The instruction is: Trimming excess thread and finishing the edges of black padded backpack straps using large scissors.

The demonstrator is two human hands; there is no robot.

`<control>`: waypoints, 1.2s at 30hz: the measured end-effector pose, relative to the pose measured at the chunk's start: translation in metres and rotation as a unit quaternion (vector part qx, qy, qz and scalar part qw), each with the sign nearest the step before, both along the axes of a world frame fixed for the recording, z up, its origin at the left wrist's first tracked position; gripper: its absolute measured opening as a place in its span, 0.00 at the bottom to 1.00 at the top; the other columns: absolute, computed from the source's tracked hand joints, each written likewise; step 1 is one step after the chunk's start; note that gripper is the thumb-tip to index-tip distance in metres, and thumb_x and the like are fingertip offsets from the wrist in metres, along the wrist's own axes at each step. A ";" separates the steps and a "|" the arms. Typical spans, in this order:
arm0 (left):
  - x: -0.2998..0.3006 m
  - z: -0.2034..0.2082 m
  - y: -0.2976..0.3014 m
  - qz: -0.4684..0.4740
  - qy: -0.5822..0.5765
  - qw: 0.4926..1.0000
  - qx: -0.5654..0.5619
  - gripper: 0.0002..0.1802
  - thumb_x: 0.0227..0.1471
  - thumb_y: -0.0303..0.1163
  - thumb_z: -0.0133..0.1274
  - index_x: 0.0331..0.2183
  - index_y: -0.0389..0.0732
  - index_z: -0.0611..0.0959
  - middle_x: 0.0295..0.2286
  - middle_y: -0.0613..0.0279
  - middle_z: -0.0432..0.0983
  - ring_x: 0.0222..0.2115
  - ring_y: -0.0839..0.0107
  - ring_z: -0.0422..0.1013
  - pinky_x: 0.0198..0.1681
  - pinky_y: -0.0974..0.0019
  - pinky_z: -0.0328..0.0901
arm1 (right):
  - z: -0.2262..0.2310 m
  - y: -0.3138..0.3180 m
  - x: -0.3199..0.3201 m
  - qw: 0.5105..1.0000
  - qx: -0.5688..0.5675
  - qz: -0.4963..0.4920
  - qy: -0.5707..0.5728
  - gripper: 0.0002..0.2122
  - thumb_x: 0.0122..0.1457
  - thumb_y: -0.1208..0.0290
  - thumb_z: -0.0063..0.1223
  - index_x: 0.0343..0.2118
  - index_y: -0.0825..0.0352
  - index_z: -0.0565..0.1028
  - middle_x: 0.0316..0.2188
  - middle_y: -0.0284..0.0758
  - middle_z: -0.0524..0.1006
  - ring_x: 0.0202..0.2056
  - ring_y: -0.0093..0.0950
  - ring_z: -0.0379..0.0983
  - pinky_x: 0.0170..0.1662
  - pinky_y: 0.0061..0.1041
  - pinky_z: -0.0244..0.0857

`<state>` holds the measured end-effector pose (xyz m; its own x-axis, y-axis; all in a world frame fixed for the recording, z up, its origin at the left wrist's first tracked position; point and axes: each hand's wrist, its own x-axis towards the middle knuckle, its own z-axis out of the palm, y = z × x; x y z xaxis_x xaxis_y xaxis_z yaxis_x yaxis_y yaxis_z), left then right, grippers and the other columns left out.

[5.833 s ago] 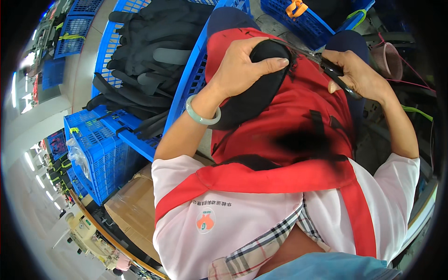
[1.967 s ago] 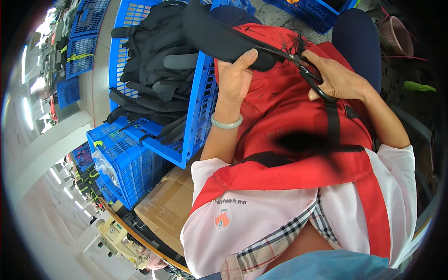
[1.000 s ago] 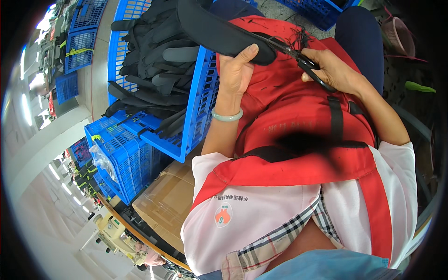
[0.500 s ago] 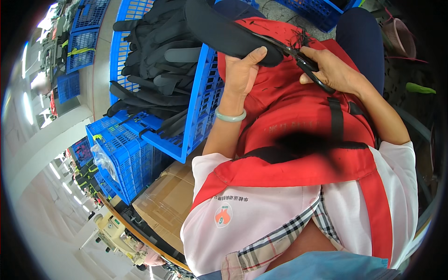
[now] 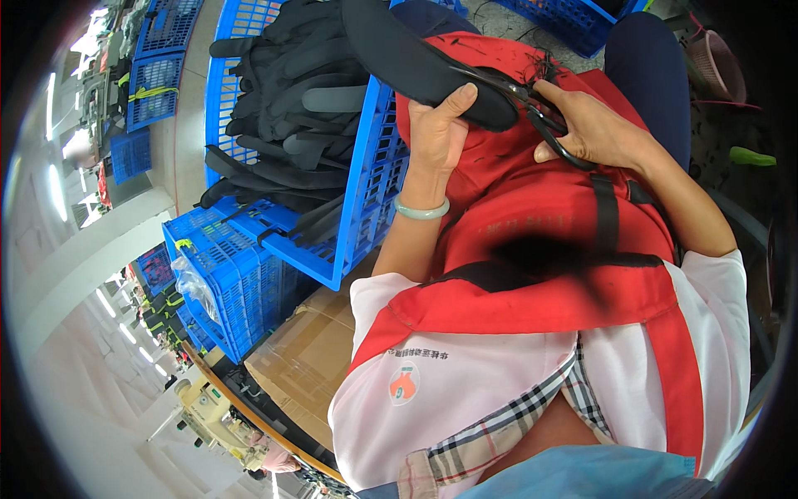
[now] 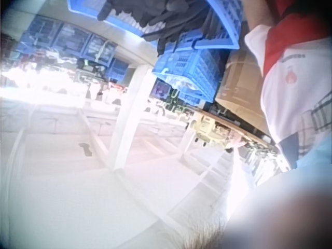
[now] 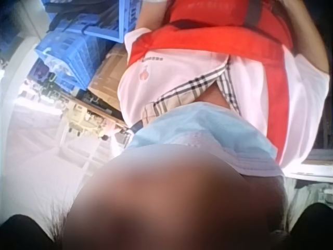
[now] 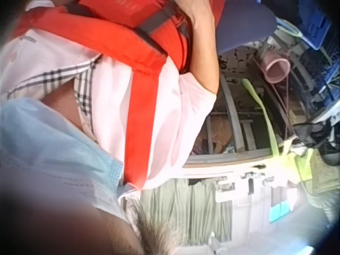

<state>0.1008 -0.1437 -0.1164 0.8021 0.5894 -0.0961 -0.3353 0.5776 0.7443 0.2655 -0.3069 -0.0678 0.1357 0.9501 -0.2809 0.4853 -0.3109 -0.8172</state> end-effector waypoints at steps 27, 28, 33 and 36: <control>-0.001 0.010 0.008 0.004 -0.022 0.996 -0.088 0.17 0.49 0.19 0.58 0.42 0.40 0.76 0.37 0.63 0.75 0.40 0.65 0.73 0.50 0.58 0.68 | -0.015 0.008 -0.004 0.999 0.053 -0.010 -0.005 0.22 0.53 0.62 0.61 0.42 0.72 0.65 0.22 0.49 0.71 0.27 0.47 0.68 0.31 0.37 0.60; -0.001 0.011 0.011 -0.002 -0.018 0.990 -0.138 0.16 0.49 0.19 0.58 0.42 0.40 0.76 0.37 0.63 0.75 0.40 0.65 0.73 0.50 0.57 0.68 | -0.015 0.008 -0.002 0.999 0.024 -0.010 -0.022 0.24 0.53 0.61 0.60 0.46 0.72 0.65 0.25 0.51 0.72 0.30 0.49 0.71 0.33 0.38 0.62; 0.003 0.005 0.013 0.035 -0.018 0.997 -0.069 0.15 0.48 0.18 0.58 0.39 0.40 0.77 0.35 0.62 0.76 0.37 0.67 0.74 0.46 0.62 0.69 | -0.019 0.004 -0.005 0.999 0.045 -0.009 -0.004 0.24 0.54 0.61 0.59 0.46 0.73 0.64 0.26 0.52 0.73 0.32 0.51 0.71 0.34 0.39 0.62; 0.002 -0.003 0.010 0.032 -0.021 0.999 -0.031 0.17 0.49 0.17 0.57 0.42 0.41 0.76 0.36 0.62 0.76 0.39 0.65 0.73 0.49 0.58 0.68 | -0.021 0.003 -0.009 0.995 0.095 -0.020 -0.017 0.25 0.53 0.60 0.59 0.46 0.73 0.64 0.28 0.53 0.73 0.34 0.52 0.71 0.35 0.40 0.62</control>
<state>0.1025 -0.1340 -0.1193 0.7676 0.6329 -0.1014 -0.4029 0.5995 0.6916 0.2561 -0.3040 -0.0887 0.1806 0.9794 -0.0905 0.5046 -0.1712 -0.8462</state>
